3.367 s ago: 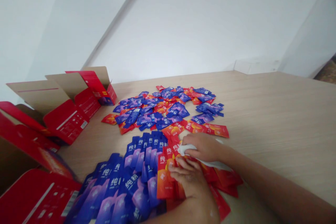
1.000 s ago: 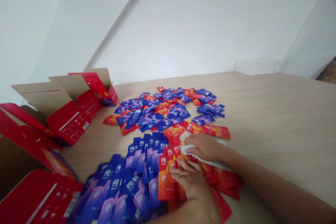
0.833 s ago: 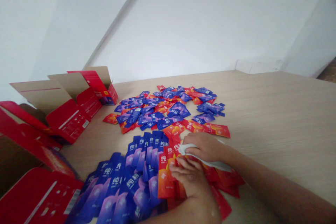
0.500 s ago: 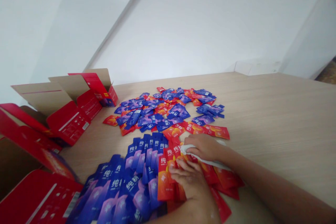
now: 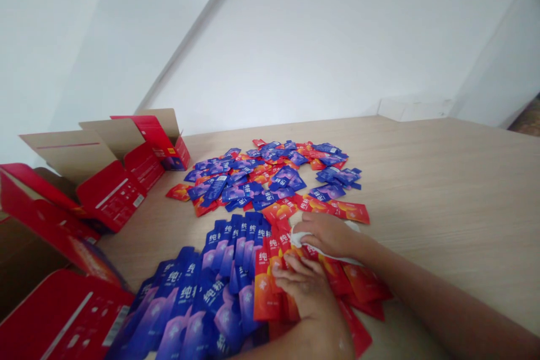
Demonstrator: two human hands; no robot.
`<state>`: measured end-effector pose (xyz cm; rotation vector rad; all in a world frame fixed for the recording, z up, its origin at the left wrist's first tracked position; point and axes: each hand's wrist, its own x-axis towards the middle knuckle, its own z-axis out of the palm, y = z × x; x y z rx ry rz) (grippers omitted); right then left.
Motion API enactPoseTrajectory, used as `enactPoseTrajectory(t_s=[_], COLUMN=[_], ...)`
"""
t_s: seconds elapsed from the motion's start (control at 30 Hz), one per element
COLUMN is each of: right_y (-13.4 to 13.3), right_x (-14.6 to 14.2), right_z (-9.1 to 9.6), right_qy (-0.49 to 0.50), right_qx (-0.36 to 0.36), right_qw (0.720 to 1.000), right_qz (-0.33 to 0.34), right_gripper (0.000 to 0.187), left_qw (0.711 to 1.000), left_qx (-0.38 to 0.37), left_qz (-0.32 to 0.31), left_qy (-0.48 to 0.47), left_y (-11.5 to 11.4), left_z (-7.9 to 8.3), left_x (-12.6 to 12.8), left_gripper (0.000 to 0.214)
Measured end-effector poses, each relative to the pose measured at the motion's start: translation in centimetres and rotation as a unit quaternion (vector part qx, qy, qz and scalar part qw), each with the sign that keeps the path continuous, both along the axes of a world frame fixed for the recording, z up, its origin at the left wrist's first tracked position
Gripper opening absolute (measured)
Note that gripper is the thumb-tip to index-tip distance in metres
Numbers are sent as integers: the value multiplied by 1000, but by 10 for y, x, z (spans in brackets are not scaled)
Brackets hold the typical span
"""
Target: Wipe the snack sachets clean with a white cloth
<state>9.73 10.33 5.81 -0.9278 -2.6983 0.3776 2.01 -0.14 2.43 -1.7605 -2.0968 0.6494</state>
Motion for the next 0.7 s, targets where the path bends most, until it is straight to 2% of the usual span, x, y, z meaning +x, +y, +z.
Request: enactPoseTrajectory(t_s=[0.17, 0.27, 0.43, 0.5, 0.6, 0.7], right_y=[-8, -12, -2, -1, -6, -12], right_x=[-2, -5, -3, -1, -2, -6], right_z=[12, 9, -3, -1, 7, 11], right_qy=[34, 17, -1, 4, 22, 12], right_qx=[10, -6, 4, 14, 18, 4], right_qw=[998, 998, 1000, 1000, 999, 998], right_qz=[46, 68, 24, 14, 34, 62], right_gripper=[25, 22, 23, 24, 26, 26], left_qw=[1000, 1000, 998, 995, 985, 981], left_qx=[1, 20, 65, 77, 89, 86], left_qz=[-5, -3, 1, 13, 27, 29], left_qy=[-7, -12, -16, -60, -145, -173], left_y=[-2, -2, -2, -1, 1, 2], left_z=[4, 0, -6, -8, -11, -12], left_x=[0, 2, 4, 4, 3, 4], left_gripper=[53, 51, 48, 47, 44, 41])
